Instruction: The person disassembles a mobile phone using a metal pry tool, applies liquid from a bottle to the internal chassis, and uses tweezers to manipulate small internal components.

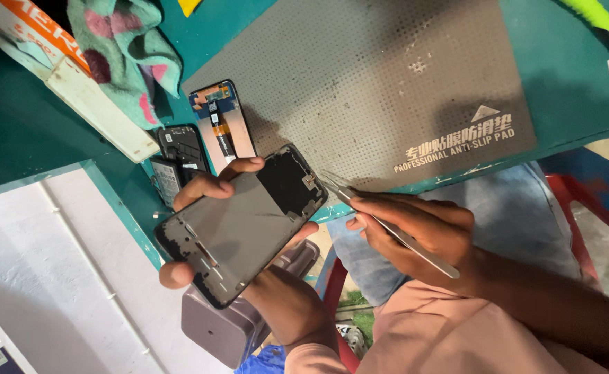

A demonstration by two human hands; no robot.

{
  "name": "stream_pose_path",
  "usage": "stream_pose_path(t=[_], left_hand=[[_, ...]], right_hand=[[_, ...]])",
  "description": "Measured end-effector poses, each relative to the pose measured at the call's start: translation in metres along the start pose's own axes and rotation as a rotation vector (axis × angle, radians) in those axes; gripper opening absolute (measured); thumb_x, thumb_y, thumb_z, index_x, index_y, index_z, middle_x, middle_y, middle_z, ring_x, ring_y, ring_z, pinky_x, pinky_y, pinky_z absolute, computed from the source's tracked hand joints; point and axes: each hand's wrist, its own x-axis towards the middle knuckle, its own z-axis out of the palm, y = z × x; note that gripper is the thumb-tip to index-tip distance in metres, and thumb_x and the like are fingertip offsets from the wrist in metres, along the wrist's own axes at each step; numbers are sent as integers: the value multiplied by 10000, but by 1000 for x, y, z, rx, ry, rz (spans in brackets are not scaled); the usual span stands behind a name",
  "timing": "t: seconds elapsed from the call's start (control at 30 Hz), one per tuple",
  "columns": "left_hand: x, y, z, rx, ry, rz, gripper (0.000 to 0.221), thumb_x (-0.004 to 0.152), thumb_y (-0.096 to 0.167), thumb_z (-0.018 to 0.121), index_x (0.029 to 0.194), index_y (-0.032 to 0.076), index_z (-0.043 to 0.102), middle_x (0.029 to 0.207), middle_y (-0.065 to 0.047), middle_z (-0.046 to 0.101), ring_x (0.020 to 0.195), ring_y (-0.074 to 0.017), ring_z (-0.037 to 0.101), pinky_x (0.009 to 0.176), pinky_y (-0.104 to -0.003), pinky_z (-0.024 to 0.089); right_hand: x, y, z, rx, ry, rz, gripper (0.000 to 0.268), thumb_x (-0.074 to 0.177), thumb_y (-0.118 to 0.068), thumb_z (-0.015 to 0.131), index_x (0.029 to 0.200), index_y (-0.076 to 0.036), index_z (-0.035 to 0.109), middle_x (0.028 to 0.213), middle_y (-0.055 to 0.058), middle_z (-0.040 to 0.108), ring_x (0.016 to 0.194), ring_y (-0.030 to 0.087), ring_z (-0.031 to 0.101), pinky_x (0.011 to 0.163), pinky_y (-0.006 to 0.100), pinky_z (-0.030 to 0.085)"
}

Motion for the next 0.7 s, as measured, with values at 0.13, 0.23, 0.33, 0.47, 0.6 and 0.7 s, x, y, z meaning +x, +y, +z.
stream_pose_path(t=[0.13, 0.23, 0.33, 0.47, 0.6, 0.7], left_hand=[[3, 5, 3, -95, 57, -63, 781, 703, 346, 757, 1288, -71, 449, 1436, -447, 366, 1322, -668, 384, 917, -892, 396], [2, -4, 1, -89, 120, 37, 808, 687, 379, 763, 1262, -95, 448, 1329, -382, 366, 1387, -608, 373, 855, -910, 420], [-2, -2, -1, -61, 81, 20, 802, 728, 375, 745, 1314, -93, 461, 1379, -432, 362, 1361, -618, 409, 898, -883, 409], [-2, 0, 5, -95, 78, -3, 791, 744, 351, 736, 1341, -94, 468, 1402, -487, 365, 1350, -628, 415, 903, -865, 387], [0, 0, 5, -159, 56, -15, 793, 727, 323, 744, 1346, -87, 465, 1435, -466, 351, 1414, -602, 360, 938, -875, 374], [-1, 0, 4, -172, 57, -3, 793, 715, 313, 750, 1342, -77, 463, 1454, -455, 346, 1497, -558, 280, 983, -896, 368]], right_hand=[[-5, 0, 0, 8, 3, 5, 315, 876, 19, 769, 1182, 34, 693, 975, 97, 787, 877, 160, 798, 776, 247, 633], [-7, -1, 0, -50, 12, -44, 308, 869, 0, 781, 1164, 20, 695, 965, 84, 788, 884, 161, 794, 792, 258, 636], [-7, 1, 1, -81, 32, -80, 309, 883, 2, 780, 1177, 23, 687, 1009, 114, 782, 900, 173, 790, 804, 268, 637], [-3, 4, 5, -20, 17, -6, 308, 881, 2, 784, 1177, 21, 700, 1027, 119, 780, 876, 160, 794, 769, 252, 637], [-6, 1, 2, -59, 27, -39, 307, 876, -16, 797, 1167, 7, 700, 1041, 116, 776, 880, 163, 789, 780, 259, 635], [-7, -1, 0, -64, 18, -60, 313, 880, -3, 784, 1179, 11, 696, 1041, 107, 777, 890, 157, 791, 788, 259, 639]])
